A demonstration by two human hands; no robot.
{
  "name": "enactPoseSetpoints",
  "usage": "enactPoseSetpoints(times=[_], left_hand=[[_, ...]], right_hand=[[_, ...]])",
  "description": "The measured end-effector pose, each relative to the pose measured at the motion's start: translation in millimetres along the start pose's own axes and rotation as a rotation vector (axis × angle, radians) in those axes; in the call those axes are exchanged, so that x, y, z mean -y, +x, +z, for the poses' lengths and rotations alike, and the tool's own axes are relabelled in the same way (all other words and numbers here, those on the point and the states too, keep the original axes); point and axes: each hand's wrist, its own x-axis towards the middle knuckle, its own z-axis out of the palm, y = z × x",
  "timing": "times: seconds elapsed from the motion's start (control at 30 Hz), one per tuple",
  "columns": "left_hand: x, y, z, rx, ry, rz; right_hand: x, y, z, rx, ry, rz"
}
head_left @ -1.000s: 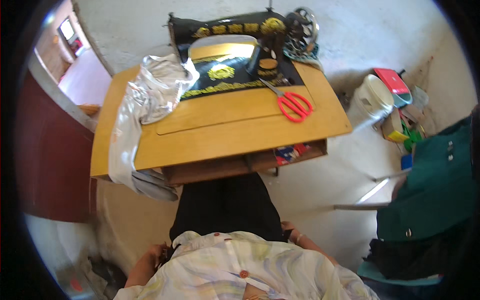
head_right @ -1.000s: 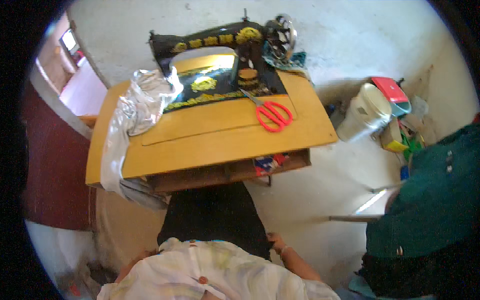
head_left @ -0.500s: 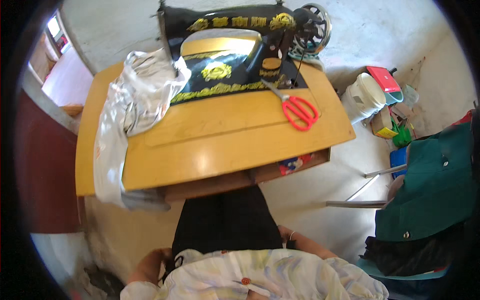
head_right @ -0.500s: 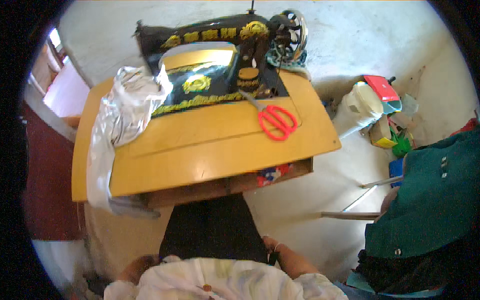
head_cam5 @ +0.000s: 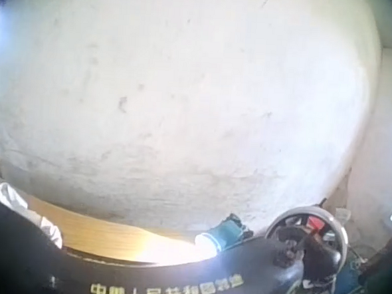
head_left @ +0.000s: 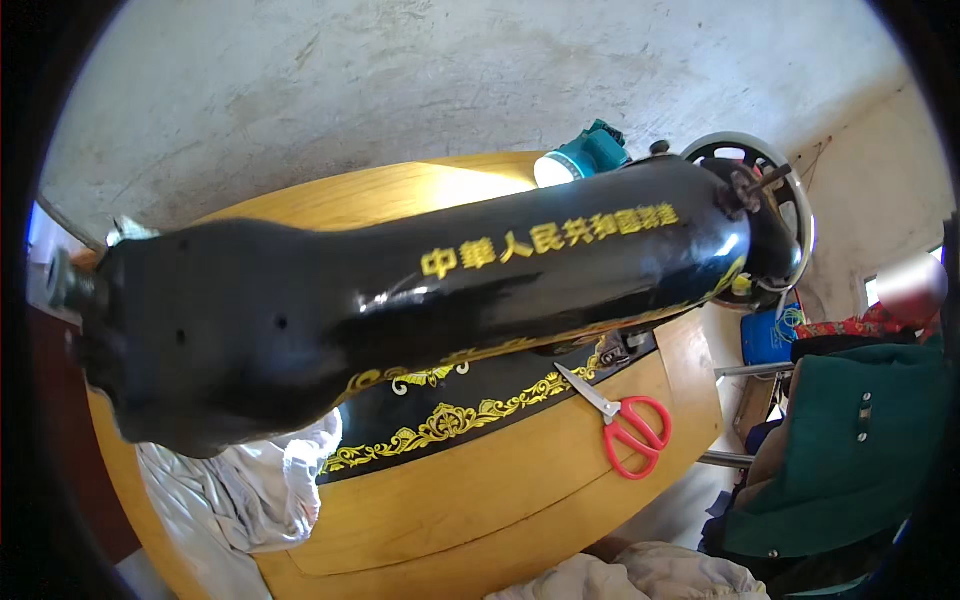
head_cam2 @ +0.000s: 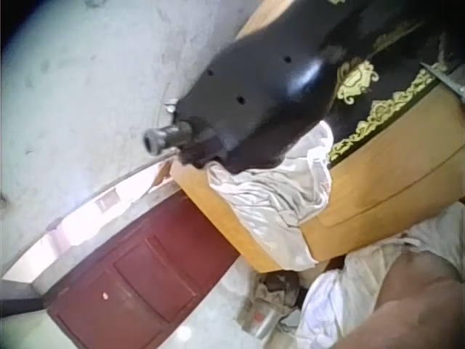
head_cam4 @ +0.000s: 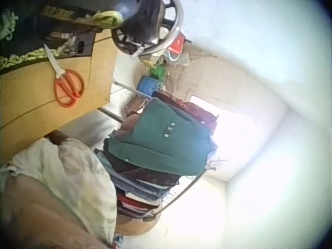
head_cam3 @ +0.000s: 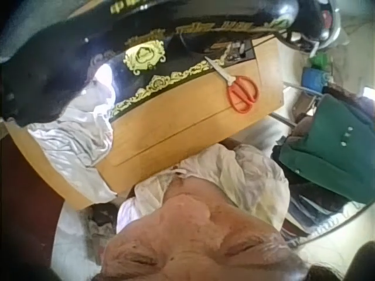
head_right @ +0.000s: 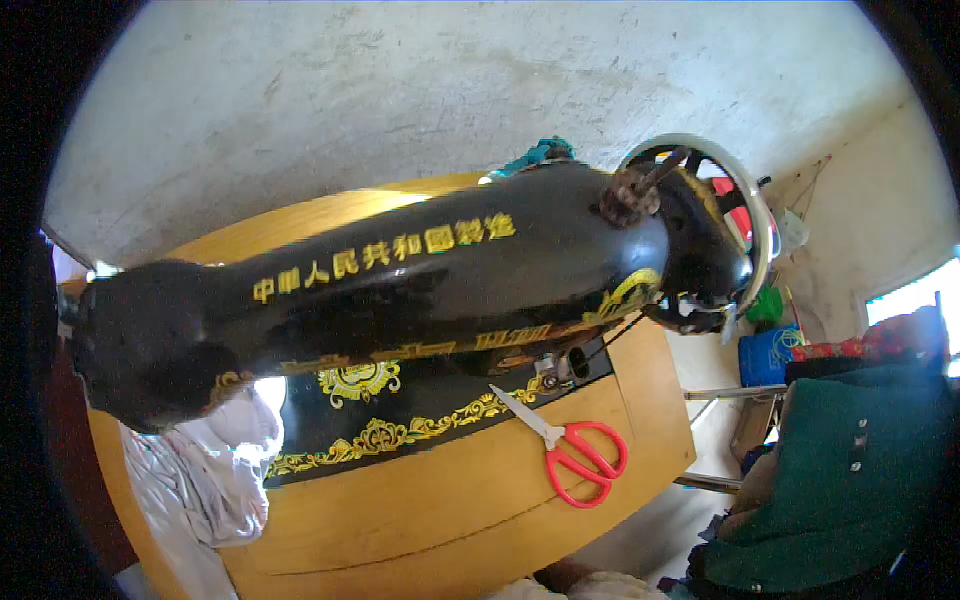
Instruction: Operating a sewing machine to stitch fabric.
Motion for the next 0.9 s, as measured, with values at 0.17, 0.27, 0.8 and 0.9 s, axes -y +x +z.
enactPoseSetpoints(times=[0.17,0.27,0.8,0.9], left_hand=[[7,-46,22,-0.037,0.095,0.011],[37,-78,35,-0.137,0.124,0.008],[-145,-398,100,-0.480,0.248,0.920],[-195,-381,45,-1.370,0.586,1.150]], right_hand=[[-1,-5,12,-0.034,0.070,0.005],[-7,22,8,-0.032,0.059,-0.054],[336,-234,-61,-0.202,0.122,-0.643],[407,-238,-63,-0.489,-0.010,-0.680]])
